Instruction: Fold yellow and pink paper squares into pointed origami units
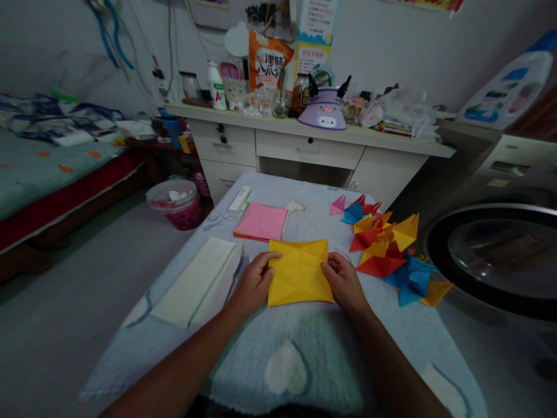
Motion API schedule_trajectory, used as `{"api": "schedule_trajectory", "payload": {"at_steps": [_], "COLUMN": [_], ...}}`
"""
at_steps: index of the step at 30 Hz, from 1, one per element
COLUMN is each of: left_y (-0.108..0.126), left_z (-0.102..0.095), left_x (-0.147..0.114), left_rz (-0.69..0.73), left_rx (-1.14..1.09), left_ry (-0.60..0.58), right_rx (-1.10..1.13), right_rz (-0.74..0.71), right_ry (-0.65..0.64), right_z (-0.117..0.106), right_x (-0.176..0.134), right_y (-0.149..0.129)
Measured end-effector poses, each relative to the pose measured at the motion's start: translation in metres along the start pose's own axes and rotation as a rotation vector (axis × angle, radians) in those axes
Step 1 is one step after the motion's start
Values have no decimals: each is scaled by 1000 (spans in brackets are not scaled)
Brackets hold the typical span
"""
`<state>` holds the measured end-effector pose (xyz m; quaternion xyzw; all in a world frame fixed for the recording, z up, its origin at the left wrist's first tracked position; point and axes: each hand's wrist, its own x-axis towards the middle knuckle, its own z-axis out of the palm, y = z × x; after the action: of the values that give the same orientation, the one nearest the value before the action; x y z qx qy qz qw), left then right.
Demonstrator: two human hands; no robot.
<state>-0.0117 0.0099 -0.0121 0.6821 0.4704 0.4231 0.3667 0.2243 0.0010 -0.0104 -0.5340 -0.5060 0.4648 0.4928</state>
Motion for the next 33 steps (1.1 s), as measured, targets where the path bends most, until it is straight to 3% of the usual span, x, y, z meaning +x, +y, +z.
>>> {"api": "schedule_trajectory", "payload": {"at_steps": [6, 15, 23, 33], "left_y": [1, 0, 1, 7], "left_z": [-1, -1, -2, -2], "left_x": [1, 0, 0, 0], "left_rz": [0, 36, 9, 8], "left_rx": [58, 45, 79, 150], "left_ry": [62, 41, 13, 6], "right_rx": [79, 100, 27, -213], "right_rz": [25, -12, 0, -117], "right_ry": [-27, -38, -5, 60], "right_z": [1, 2, 0, 1], "right_x": [-1, -1, 1, 0], "right_y": [2, 0, 8, 2]}}
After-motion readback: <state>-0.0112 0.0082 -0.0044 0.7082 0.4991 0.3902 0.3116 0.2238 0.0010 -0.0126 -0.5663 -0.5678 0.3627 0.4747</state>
